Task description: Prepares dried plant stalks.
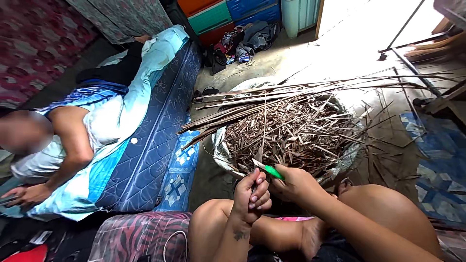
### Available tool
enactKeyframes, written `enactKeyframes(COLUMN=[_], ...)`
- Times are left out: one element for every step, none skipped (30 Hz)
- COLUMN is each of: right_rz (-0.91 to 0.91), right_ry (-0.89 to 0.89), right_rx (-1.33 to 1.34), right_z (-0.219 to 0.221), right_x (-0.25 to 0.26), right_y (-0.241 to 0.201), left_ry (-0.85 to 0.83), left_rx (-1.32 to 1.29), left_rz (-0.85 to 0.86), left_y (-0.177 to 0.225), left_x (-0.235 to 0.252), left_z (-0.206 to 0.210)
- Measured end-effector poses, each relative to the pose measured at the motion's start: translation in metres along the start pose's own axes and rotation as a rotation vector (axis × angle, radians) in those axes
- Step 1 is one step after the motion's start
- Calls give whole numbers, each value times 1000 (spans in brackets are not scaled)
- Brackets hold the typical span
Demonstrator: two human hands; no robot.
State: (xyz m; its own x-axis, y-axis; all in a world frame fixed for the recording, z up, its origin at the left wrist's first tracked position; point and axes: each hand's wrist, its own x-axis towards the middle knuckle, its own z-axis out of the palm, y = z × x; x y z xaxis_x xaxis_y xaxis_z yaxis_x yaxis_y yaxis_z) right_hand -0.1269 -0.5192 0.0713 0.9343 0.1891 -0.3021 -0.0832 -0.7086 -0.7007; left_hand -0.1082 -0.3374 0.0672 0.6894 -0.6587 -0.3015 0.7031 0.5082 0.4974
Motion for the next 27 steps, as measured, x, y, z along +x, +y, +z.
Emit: enactKeyframes(right_rz=[25,63,125,178,206,204,185,156,123,98,85,80,87,107,139,173,199,211,217,221,220,216,204,188,167,152,143], right_ry=[37,68,65,53,38,38,42,39,25,1,-30,-48,-45,-25,-23,-19,-5,17,37,49,56,59,57,46,30,6,-9], right_rx=[-52,-97,-113,-111,-104,-94,-83,-68,-54,-49,-49,-56,-68,-77,-87,-80,-75,-72,-67,-58,-49,-43,-35,-23,-19,-17,-11], right_z=[0,-3,-9,-16,-22,-25,-27,-26,-23,-18,-13,-8,-6,-6,-8,-11,-14,-17,-19,-20,-20,-20,-19,-17,-16,-13,-10], right_x=[0,1,5,9,13,15,14,12,9,5,3,2,4,7,12,18,24,27,28,28,26,24,22,19,17,15,13], right_y=[-3,-5,-6,-4,0,4,7,8,7,4,1,-1,-3,-2,0,3,7,10,11,12,12,11,11,10,9,6,3], left_ry=[27,70,115,153,187,214,239,263,284,305,327,349,355,344,327,315,303,292,282,271,255,238,225,217,210,205,199], left_rx=[50,130,224,317,404,489,570,635,677,702,721,733,721,685,649,627,621,627,636,644,647,641,630,613,595,580,574], left_rz=[11,25,31,30,29,32,37,44,47,54,62,66,64,57,46,35,28,21,16,11,5,-1,-5,-1,11,26,37], left_y=[0,-1,-3,-6,-9,-11,-12,-12,-12,-12,-12,-11,-10,-9,-9,-9,-9,-8,-7,-6,-5,-4,-4,-5,-6,-6,-6], left_x=[-1,-2,-3,-4,-3,-2,0,2,4,4,5,4,3,2,0,-1,-1,-1,-2,-2,-3,-3,-4,-5,-5,-5,-5], left_z=[1,4,8,11,13,14,14,14,15,15,16,17,17,17,17,17,17,18,18,17,16,15,15,14,14,13,12])
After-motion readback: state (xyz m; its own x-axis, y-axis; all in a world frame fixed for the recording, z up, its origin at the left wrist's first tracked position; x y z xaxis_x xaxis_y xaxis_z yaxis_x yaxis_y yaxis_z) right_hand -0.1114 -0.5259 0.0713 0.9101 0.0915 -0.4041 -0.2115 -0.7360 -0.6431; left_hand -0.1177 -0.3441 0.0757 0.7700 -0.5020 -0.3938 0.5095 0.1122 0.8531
